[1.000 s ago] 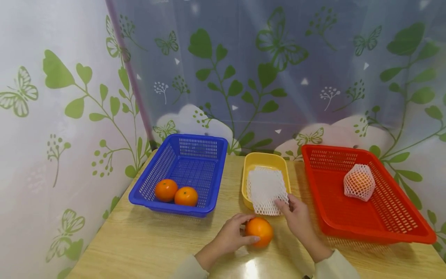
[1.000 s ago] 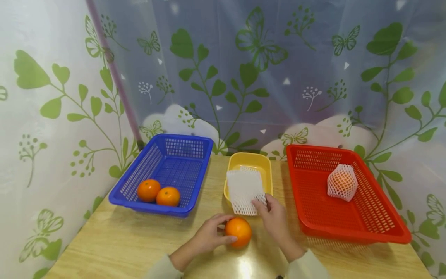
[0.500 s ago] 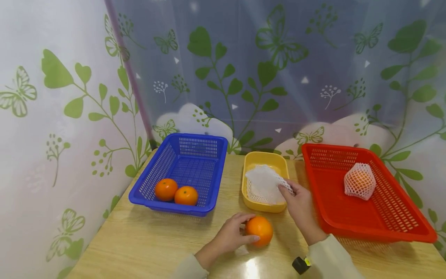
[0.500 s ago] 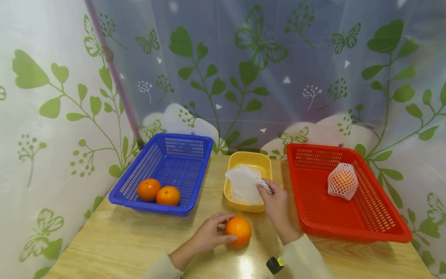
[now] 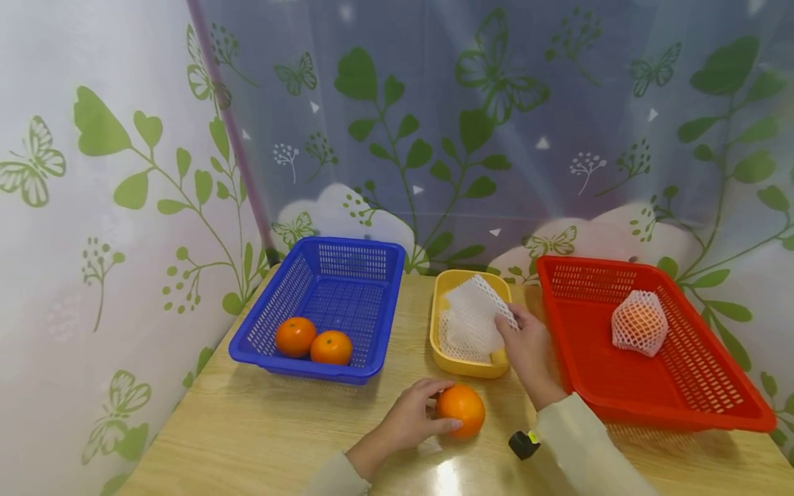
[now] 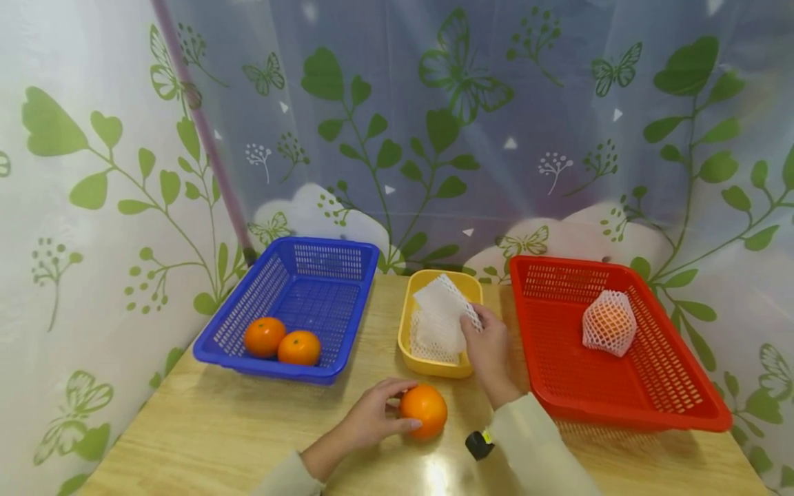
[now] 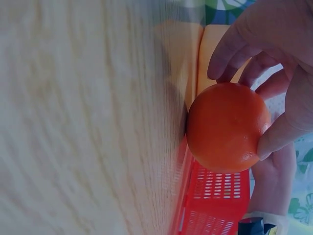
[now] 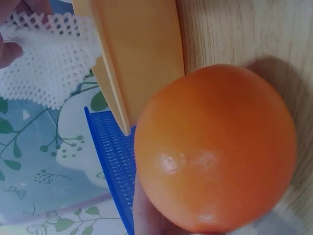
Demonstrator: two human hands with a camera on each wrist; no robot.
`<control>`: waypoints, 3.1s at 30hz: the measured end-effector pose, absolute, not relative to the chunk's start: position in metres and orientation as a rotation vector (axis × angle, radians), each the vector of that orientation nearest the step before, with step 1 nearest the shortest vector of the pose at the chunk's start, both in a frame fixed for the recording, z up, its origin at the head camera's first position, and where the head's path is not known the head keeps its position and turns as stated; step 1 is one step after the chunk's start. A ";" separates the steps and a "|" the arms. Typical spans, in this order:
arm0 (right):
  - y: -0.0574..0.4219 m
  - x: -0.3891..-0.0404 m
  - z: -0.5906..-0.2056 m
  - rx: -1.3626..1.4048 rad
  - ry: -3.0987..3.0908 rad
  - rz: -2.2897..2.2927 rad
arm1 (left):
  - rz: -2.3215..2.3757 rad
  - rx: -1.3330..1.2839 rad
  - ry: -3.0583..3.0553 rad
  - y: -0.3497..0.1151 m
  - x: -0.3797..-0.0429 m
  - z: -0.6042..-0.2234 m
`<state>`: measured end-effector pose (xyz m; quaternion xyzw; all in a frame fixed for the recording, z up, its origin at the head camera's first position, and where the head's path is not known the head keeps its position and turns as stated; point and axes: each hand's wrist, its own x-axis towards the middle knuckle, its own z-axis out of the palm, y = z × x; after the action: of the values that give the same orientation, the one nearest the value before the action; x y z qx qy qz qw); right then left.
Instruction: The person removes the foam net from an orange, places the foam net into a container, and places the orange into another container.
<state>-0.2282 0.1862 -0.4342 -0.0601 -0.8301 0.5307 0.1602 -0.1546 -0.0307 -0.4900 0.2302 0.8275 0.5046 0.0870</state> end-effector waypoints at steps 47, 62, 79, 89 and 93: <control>0.185 -0.251 -0.450 0.261 -3.034 0.505 | 1.377 0.729 2.528 -0.030 -0.155 -0.487; 0.183 -0.248 -0.452 0.349 -2.964 0.579 | 1.371 0.806 2.466 -0.029 -0.156 -0.489; 0.161 -0.241 -0.446 0.643 -2.697 0.945 | 1.573 0.745 2.280 -0.046 -0.159 -0.471; 0.150 -0.235 -0.451 0.640 -2.630 1.047 | 1.742 0.798 2.066 -0.070 -0.168 -0.446; 0.141 -0.232 -0.454 0.629 -2.613 1.082 | 1.804 0.787 2.030 -0.081 -0.172 -0.436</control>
<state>-0.2321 0.1407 -0.4536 0.2156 -0.8952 0.3706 0.1218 -0.1723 -0.0808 -0.4359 0.2749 0.7091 0.6302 0.1563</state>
